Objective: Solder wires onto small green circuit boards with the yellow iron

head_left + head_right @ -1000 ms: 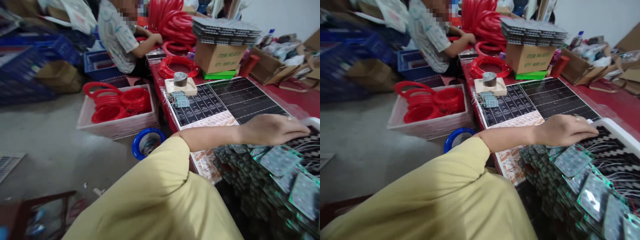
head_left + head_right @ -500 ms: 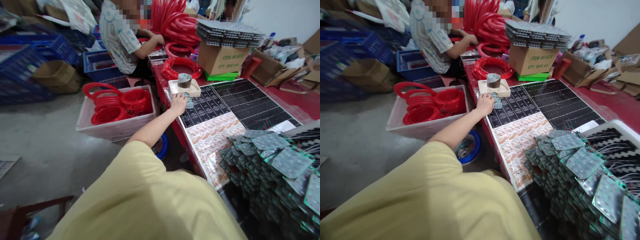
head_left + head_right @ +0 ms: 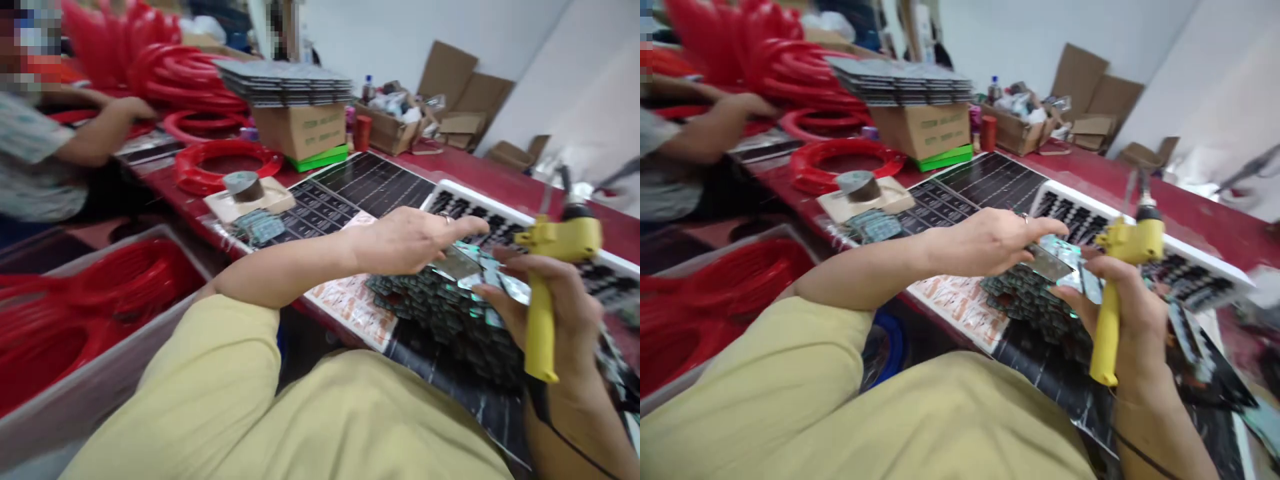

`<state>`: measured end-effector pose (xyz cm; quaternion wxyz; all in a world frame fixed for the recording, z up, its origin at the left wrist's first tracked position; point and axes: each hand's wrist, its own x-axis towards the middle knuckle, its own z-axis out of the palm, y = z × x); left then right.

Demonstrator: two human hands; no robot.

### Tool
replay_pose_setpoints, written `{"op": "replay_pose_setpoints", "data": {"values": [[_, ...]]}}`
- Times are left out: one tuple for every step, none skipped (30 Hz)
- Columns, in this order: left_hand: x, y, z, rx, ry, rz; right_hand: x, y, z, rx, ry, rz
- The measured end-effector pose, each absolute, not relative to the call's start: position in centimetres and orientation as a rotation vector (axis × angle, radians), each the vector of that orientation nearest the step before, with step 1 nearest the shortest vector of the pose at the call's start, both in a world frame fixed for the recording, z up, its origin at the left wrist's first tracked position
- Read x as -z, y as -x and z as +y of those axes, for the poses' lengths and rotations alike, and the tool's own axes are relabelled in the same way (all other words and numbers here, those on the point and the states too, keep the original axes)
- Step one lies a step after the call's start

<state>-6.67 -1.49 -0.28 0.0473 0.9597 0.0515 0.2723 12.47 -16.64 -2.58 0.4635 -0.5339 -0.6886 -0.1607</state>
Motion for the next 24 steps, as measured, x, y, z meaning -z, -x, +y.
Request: {"op": "replay_pose_setpoints", "data": {"values": [[-0.2, 5.6, -2.0, -0.907, -2.898, 0.076, 2.8, -12.8, -16.8, 0.426, 1.298, -1.693], [-0.6, 4.7, -2.2, -1.022, -2.831, 0.039, 3.2, -13.1, -16.9, 0.508, 1.258, -1.595], [-0.9, 4.1, -2.1, -1.161, -2.723, 0.041, 3.5, -13.5, -17.0, 0.543, 1.249, -1.534], [-1.0, 3.6, -1.9, -1.299, -2.579, 0.077, 3.9, -13.9, -17.2, 0.578, 1.242, -1.451], [-0.9, 3.2, -1.5, -1.394, -2.422, 0.128, 4.2, -14.2, -17.4, 0.595, 1.235, -1.373], [-0.7, 2.8, -1.3, -1.425, -2.284, 0.173, 4.5, -14.6, -17.8, 0.591, 1.237, -1.312], [-0.4, 2.3, -1.1, -1.389, -2.191, 0.205, 4.8, -14.8, -18.1, 0.589, 1.235, -1.254], [0.0, 1.9, -1.1, -1.301, -2.15, 0.221, 5.0, -15.0, -18.4, 0.58, 1.227, -1.206], [0.4, 1.4, -1.4, -1.191, -2.14, 0.227, 5.2, -15.2, -18.7, 0.566, 1.218, -1.172], [0.7, 0.7, -1.8, -1.084, -2.137, 0.225, 5.4, -15.2, -19.0, 0.564, 1.206, -1.154], [0.9, 0.1, -2.3, -0.994, -2.119, 0.219, 5.5, -15.2, -19.2, 0.571, 1.203, -1.153], [1.0, -0.7, -2.9, -0.926, -2.073, 0.21, 5.7, -15.2, -19.3, 0.576, 1.202, -1.159], [1.0, -1.4, -3.4, -0.87, -1.998, 0.197, 5.8, -15.2, -19.4, 0.573, 1.203, -1.171], [0.8, -2.1, -3.7, -0.816, -1.904, 0.184, 6.0, -15.1, -19.4, 0.561, 1.21, -1.184], [0.7, -2.7, -3.9, -0.753, -1.809, 0.178, 6.1, -15.0, -19.4, 0.543, 1.22, -1.194], [0.5, -3.2, -4.0, -0.688, -1.723, 0.183, 6.3, -15.0, -19.4, 0.514, 1.223, -1.2], [0.4, -3.6, -4.0, -0.629, -1.648, 0.2, 6.4, -15.0, -19.5, 0.481, 1.224, -1.201], [0.3, -4.0, -3.9, -0.585, -1.583, 0.223, 6.6, -14.9, -19.5, 0.46, 1.224, -1.196], [0.4, -4.2, -3.7, -0.554, -1.528, 0.247, 6.7, -14.9, -19.6, 0.45, 1.227, -1.184], [0.5, -4.4, -3.7, -0.542, -1.484, 0.268, 6.8, -14.9, -19.6, 0.445, 1.228, -1.169], [0.8, -4.5, -3.6, -0.549, -1.45, 0.286, 6.9, -14.9, -19.7, 0.448, 1.225, -1.152], [1.1, -4.6, -3.7, -0.572, -1.424, 0.301, 6.9, -14.9, -19.6, 0.455, 1.223, -1.135], [1.4, -4.6, -3.8, -0.603, -1.403, 0.313, 7.0, -14.9, -19.6, 0.463, 1.218, -1.122], [1.7, -4.6, -4.0, -0.642, -1.386, 0.323, 7.0, -14.8, -19.5, 0.47, 1.213, -1.114]]}}
